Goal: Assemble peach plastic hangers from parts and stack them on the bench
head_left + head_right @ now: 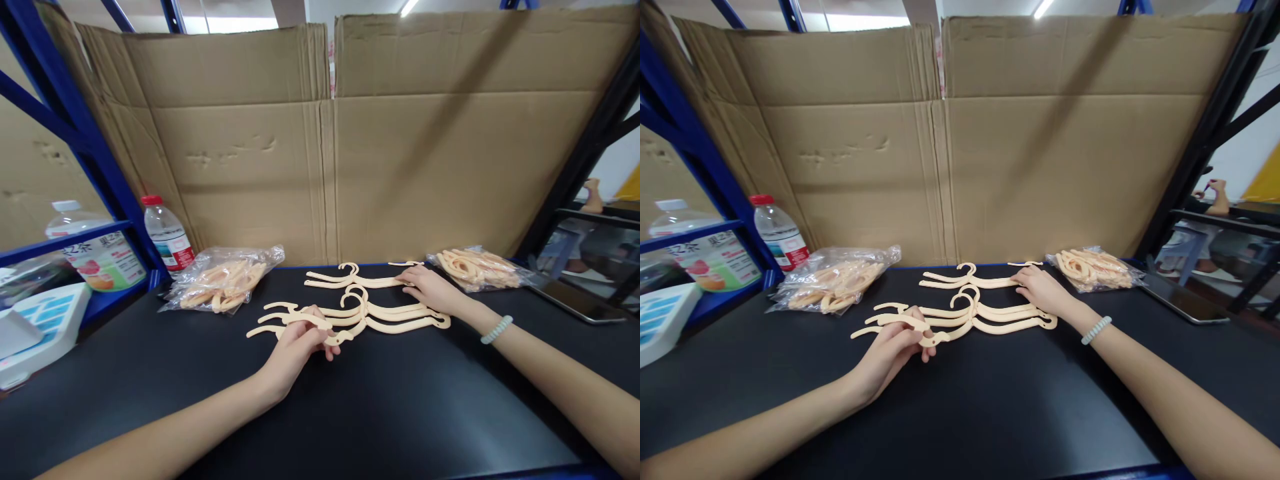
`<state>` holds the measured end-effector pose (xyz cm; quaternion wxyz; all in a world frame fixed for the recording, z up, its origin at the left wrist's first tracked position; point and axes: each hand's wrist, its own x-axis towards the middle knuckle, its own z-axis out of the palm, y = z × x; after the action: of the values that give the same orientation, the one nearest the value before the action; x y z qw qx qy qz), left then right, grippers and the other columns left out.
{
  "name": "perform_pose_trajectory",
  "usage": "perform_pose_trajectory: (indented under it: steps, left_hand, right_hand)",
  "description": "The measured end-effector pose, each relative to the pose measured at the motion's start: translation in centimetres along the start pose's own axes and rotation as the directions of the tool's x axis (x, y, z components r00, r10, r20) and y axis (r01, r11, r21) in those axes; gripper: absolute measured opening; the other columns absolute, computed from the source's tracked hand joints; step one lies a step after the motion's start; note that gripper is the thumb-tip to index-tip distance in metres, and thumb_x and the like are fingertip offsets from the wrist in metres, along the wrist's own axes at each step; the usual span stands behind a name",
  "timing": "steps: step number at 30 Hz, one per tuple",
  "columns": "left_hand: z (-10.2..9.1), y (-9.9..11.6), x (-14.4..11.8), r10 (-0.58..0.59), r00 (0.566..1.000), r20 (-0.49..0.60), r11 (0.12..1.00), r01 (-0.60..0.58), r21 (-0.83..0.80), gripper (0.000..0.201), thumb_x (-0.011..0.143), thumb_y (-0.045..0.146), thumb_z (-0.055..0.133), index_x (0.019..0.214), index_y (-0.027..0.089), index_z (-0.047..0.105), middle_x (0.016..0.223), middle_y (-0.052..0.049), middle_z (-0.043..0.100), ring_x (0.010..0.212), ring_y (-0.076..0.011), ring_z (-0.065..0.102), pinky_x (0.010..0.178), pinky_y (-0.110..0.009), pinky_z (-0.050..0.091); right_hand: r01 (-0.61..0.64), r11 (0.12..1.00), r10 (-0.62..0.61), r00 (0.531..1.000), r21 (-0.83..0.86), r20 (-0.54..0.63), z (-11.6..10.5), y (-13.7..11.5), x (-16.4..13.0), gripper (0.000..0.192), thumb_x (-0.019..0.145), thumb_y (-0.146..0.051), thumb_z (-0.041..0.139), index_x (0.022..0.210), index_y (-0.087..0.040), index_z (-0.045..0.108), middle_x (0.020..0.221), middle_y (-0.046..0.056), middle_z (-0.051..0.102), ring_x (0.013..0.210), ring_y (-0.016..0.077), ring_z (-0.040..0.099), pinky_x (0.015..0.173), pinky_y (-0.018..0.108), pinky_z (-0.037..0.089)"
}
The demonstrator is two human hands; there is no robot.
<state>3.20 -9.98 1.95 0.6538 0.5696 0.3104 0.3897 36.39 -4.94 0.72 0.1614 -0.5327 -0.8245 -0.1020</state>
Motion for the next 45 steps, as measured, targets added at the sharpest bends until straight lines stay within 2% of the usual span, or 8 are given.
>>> perform_pose_trajectory:
  steps: [10,14,19,22,27,35,41,45]
  left_hand:
    - [-0.8,1.5,0.6,0.024,0.994,-0.103,1.0,-0.026,-0.014,0.014,0.079,0.027,0.062,0.076,0.014,0.057,0.068,-0.001,0.062,0.065,-0.0136,0.059,0.068,-0.028,0.046]
    - [-1.7,2.3,1.1,0.08,0.988,-0.129,0.997,-0.076,0.034,0.021,0.082,0.034,0.063,0.076,0.016,0.053,0.064,0.0,0.063,0.067,-0.0134,0.059,0.072,-0.028,0.046]
    - [-3.1,3.2,1.9,0.129,0.97,-0.205,0.991,-0.123,0.046,0.033,0.072,0.038,0.075,0.078,0.016,0.05,0.075,0.0,0.065,0.064,-0.0089,0.057,0.069,-0.024,0.046]
    - [-4.0,3.6,2.3,0.136,0.964,-0.23,0.991,-0.132,0.034,0.038,0.067,0.038,0.079,0.078,0.017,0.049,0.071,0.001,0.063,0.063,-0.0081,0.056,0.064,-0.02,0.044]
    - [-4.9,3.7,2.7,0.15,0.97,-0.193,0.987,-0.136,0.085,0.033,0.07,0.039,0.077,0.083,0.015,0.058,0.07,0.003,0.059,0.066,-0.0074,0.054,0.064,-0.018,0.043]
    - [-4.9,2.7,2.7,0.031,0.999,-0.027,0.997,-0.033,-0.076,0.026,0.072,0.03,0.078,0.08,0.014,0.059,0.071,0.003,0.055,0.065,-0.0065,0.053,0.07,-0.021,0.047]
    - [-4.6,2.3,2.4,-0.04,0.999,0.018,0.976,0.043,-0.213,0.023,0.071,0.024,0.077,0.074,0.013,0.057,0.096,-0.002,0.058,0.074,-0.0124,0.062,0.075,-0.03,0.052]
    - [-4.3,2.4,2.3,-0.044,0.999,0.024,0.97,0.048,-0.238,0.023,0.071,0.022,0.078,0.072,0.013,0.056,0.082,-0.002,0.06,0.072,-0.0138,0.063,0.073,-0.028,0.052]
  right_hand:
    - [0.006,0.993,0.007,0.994,0.114,-0.111,-0.2,-1.0,0.5,0.016,0.087,-0.023,0.048,0.078,-0.02,0.06,0.087,0.009,0.063,0.086,0.0235,0.058,0.08,0.036,0.047]
    - [-0.082,0.983,0.104,0.986,0.166,-0.129,-1.5,-1.0,0.1,0.014,0.085,-0.028,0.048,0.08,-0.021,0.059,0.08,0.006,0.067,0.075,0.0221,0.062,0.071,0.033,0.046]
    - [-0.142,0.982,0.171,0.951,0.127,-0.256,-3.7,-1.3,-0.4,0.014,0.084,-0.033,0.049,0.076,-0.023,0.056,0.072,0.004,0.068,0.068,0.0222,0.063,0.076,0.039,0.045]
    - [-0.145,0.931,0.226,0.949,0.334,-0.219,-4.5,-1.7,-1.1,0.017,0.087,-0.037,0.049,0.08,-0.022,0.053,0.072,0.004,0.067,0.068,0.0214,0.066,0.069,0.036,0.05]
    - [-0.151,0.797,0.284,0.948,0.584,-0.143,-5.0,-1.7,-2.2,0.033,0.087,-0.047,0.054,0.105,-0.02,0.056,0.087,0.008,0.069,0.076,0.022,0.069,0.074,0.035,0.053]
    - [-0.193,0.789,0.259,0.965,0.584,-0.031,-4.6,-1.4,-2.3,0.037,0.083,-0.053,0.056,0.095,-0.018,0.064,0.082,0.009,0.07,0.078,0.0236,0.068,0.073,0.035,0.052]
    - [-0.172,0.837,0.237,0.97,0.519,-0.061,-4.3,-1.5,-2.4,0.037,0.082,-0.053,0.057,0.092,-0.019,0.066,0.081,0.008,0.071,0.076,0.0235,0.068,0.071,0.034,0.052]
    - [-0.145,0.849,0.208,0.976,0.509,-0.069,-4.5,-1.6,-2.4,0.035,0.083,-0.051,0.056,0.092,-0.019,0.066,0.08,0.008,0.071,0.073,0.0218,0.068,0.068,0.032,0.052]
